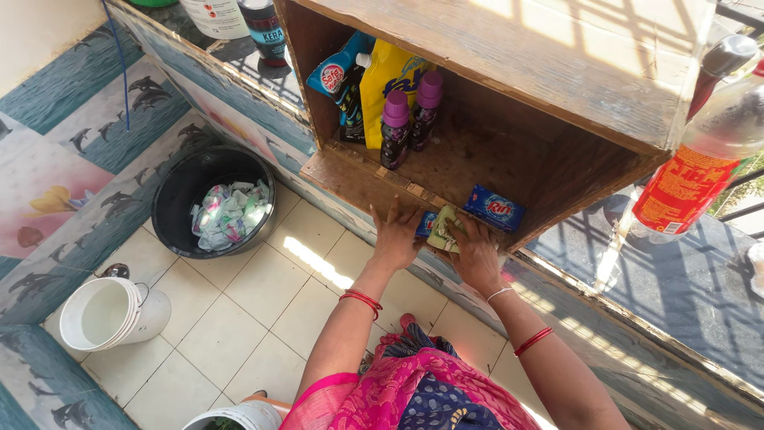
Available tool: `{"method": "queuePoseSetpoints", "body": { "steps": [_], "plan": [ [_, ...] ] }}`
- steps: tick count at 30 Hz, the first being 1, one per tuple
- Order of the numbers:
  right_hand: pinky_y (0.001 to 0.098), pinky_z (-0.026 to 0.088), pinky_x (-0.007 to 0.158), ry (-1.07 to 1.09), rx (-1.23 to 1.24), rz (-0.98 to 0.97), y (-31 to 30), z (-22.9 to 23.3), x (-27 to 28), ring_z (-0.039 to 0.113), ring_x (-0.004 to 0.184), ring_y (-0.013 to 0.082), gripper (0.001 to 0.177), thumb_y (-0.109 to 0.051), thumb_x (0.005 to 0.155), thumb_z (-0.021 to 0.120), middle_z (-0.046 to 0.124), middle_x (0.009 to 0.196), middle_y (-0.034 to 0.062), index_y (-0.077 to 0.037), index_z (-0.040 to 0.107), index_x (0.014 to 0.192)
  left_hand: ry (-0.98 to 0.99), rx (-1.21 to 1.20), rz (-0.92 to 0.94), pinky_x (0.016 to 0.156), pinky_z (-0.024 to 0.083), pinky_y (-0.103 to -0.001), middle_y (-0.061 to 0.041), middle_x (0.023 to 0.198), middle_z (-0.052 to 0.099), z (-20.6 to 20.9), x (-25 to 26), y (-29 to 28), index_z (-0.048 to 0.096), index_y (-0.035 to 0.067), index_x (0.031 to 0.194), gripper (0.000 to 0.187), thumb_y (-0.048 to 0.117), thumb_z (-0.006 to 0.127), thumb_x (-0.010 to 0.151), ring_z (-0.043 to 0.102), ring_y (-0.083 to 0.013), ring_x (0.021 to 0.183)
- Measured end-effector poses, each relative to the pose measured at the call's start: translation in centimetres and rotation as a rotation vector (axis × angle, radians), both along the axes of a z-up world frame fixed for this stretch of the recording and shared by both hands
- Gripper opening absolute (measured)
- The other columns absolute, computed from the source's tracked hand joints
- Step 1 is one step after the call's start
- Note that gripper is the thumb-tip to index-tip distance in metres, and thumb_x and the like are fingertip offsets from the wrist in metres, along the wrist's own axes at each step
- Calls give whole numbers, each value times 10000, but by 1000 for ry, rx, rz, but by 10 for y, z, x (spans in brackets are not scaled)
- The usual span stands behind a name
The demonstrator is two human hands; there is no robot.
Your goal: The person retrieves a small blue and white package from a red cabinet and walks to a balcony area. They use a green and beige cloth to repeatedly wipe the package's surface, turning it over to clean multiple sides, then place it on a wooden shelf.
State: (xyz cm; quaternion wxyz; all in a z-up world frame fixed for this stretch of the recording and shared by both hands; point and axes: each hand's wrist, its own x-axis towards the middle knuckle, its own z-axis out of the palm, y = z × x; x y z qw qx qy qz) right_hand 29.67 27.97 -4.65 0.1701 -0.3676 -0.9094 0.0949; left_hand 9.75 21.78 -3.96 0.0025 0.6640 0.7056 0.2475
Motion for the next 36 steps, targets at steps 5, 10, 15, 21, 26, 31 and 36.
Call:
{"method": "queuePoseSetpoints", "body": {
  "steps": [5, 10, 15, 21, 26, 31, 36],
  "plan": [
    [546, 382, 1066, 2, -22, 22, 0, 1, 3, 449, 1327, 398, 674, -89, 713, 754, 440, 1516, 124, -109, 616, 1373, -62, -243, 78, 1227, 115, -693, -36, 1188, 618, 5, 2, -6, 641, 115, 1298, 637, 353, 856, 748, 477, -277, 1287],
    [560, 361, 1061, 24, -71, 1, 0, -1, 2, 440, 1312, 410, 666, -122, 725, 780, 414, 1529, 133, -101, 607, 1368, -200, -222, 91, 1096, 286, -566, -99, 1186, 597, 19, 8, -14, 662, 88, 1186, 655, 371, 891, 641, 473, -310, 1230],
    [526, 388, 1100, 139, -135, -26, 11, -18, 7, 516, 1313, 365, 555, -51, 773, 730, 564, 1478, 118, -53, 620, 1317, -601, -122, 103, 983, 493, -459, -194, 1171, 611, 2, 22, -24, 520, -35, 1273, 739, 307, 861, 714, 589, -340, 1112],
    [385, 579, 970, 358, -612, -97, -16, -8, -11, 753, 1090, 322, 284, -105, 954, 677, 771, 1162, 124, -132, 718, 1234, -1302, 322, 144, 1005, 507, -340, -142, 1268, 629, -29, 41, -18, 433, -17, 1383, 725, 548, 629, 972, 628, -206, 1179],
    [486, 480, 1076, 573, -118, 376, -67, 52, -40, 565, 1329, 376, 518, 112, 717, 641, 634, 1408, 119, -73, 687, 1199, -2096, 292, 37, 933, 568, -364, -142, 1209, 659, -8, 10, -42, 561, -34, 1342, 750, 632, 422, 1025, 663, -221, 1084],
    [560, 409, 1125, 568, 28, 458, -77, 107, -66, 505, 1372, 424, 595, 118, 652, 651, 593, 1444, 106, -78, 695, 1211, -2215, 122, 13, 975, 540, -364, -60, 1245, 631, 27, -3, -76, 531, 99, 1442, 659, 616, 421, 1048, 647, -176, 1124],
    [500, 481, 1070, 534, 14, 567, -82, 122, -80, 543, 1315, 437, 597, 123, 615, 644, 633, 1411, 89, -60, 716, 1179, -2230, 187, 9, 972, 557, -377, -91, 1247, 672, 53, -16, -99, 484, 59, 1443, 690, 604, 393, 1029, 659, -214, 1133]
  ]
}}
